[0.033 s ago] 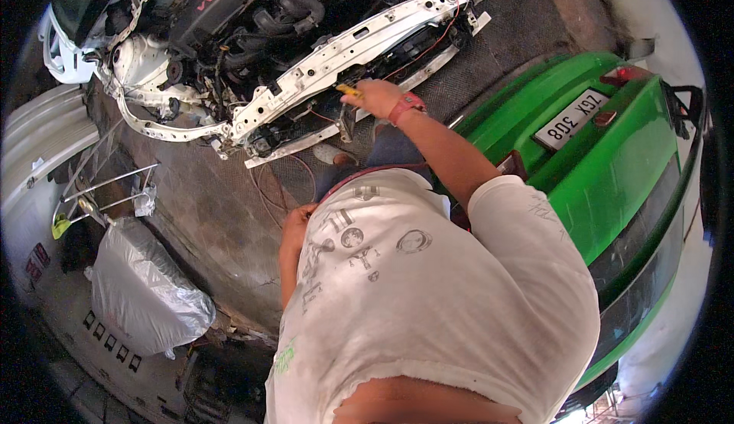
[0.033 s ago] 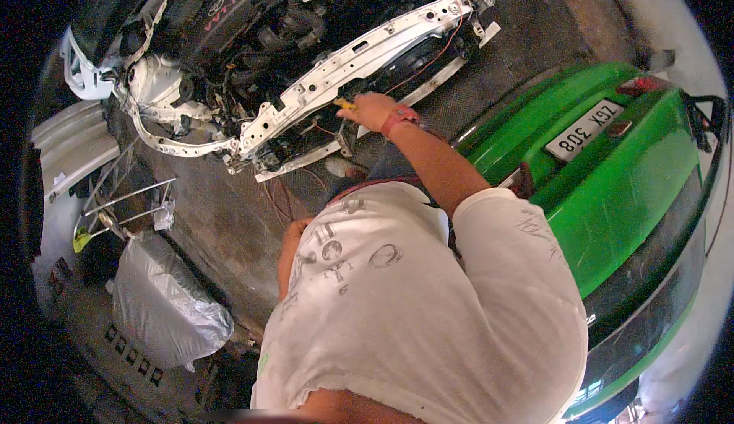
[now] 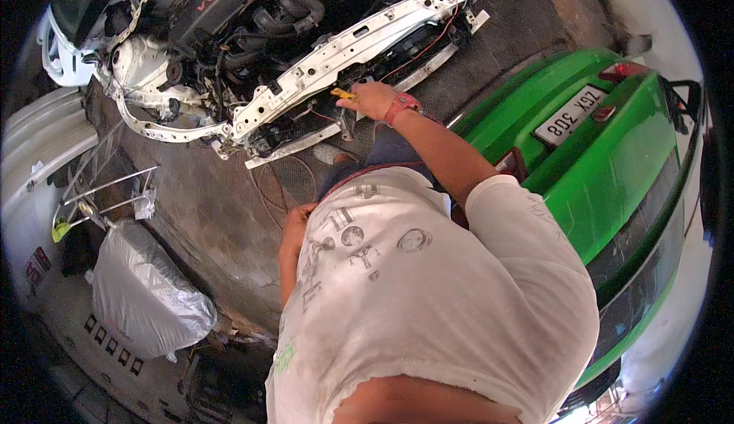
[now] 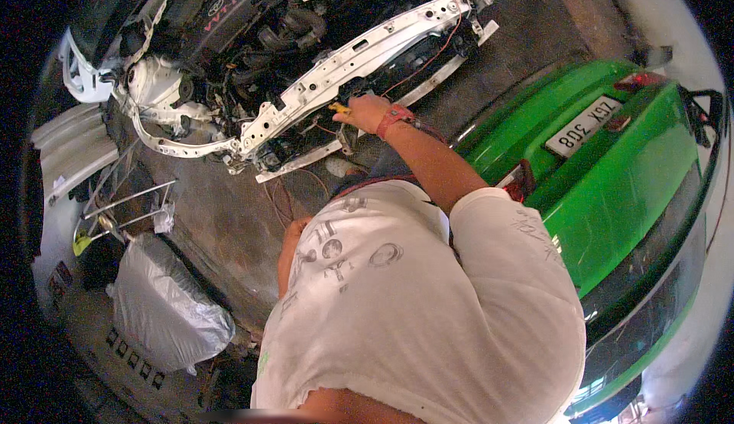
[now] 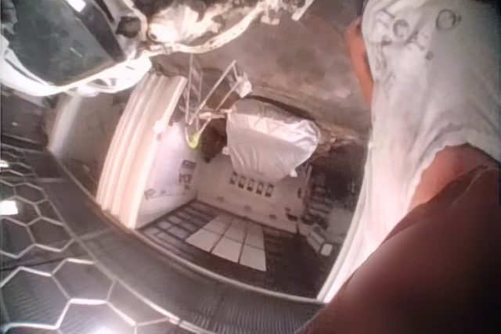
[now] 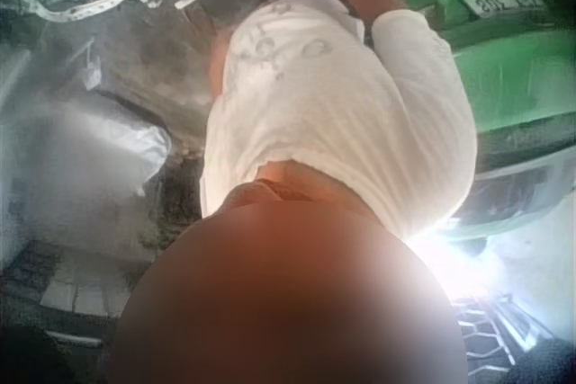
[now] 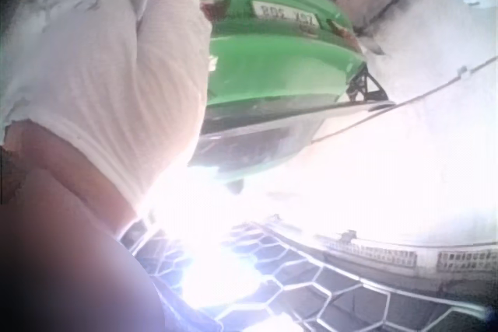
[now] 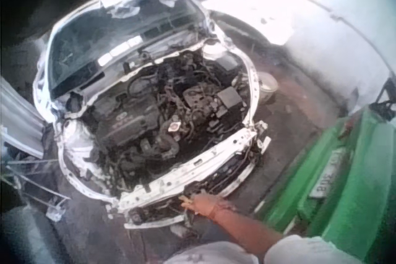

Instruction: The person uses a handheld air blower to clean dust and debris from the exposed engine bay and front frame of a white car with its hood open. They move the nozzle across various surfaces, including the radiator support, inner fenders, and around the engine components, then set the tool down and walk away.

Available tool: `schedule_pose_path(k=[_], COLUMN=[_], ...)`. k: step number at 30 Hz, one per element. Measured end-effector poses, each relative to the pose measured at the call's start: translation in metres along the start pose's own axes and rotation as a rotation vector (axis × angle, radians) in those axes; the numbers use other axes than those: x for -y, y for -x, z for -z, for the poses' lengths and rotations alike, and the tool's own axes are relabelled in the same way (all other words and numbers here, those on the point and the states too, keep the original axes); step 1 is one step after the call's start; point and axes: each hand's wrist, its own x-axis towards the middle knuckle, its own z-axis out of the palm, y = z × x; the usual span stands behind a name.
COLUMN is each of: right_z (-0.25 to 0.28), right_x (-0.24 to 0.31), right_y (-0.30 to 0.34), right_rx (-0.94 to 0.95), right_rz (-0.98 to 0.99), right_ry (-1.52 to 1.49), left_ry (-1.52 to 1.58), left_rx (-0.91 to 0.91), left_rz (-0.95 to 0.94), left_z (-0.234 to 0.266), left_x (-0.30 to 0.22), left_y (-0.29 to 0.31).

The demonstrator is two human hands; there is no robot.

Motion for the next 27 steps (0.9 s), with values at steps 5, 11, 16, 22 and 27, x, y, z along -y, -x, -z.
schedule_pose_path(k=[5, 11, 16, 22, 27], right_z=[0.001, 0.04, 0.048, 0.016, 0.033], right_x=[0.011, -0.074, -0.105, -0.017, -0.002], right_y=[0.007, 0.042, 0.055, 0.025, -0.007], right_rx=[-0.063, -0.574, -0.762, -0.269, -0.335], right_rz=[-0.059, -0.637, -0.79, -0.148, -0.1], right_ry=[-0.03, -0.309, -0.202, -0.068, 0.015], left_ry=[0.013, -0.053, -0.185, -0.07, -0.088], left_rx=[0.031, 0.019, -0.096, -0.002, -0.047], left_rz=[-0.084, -0.167, -0.216, -0.15, -0.145], left_z=[0.02, 0.043, 0.05, 0.044, 0.032], left_x=[0.029, 0.027, 0.015, 0.005, 0.006], left_y=[-0.014, -0.006, 0.007, -0.006, -0.01])
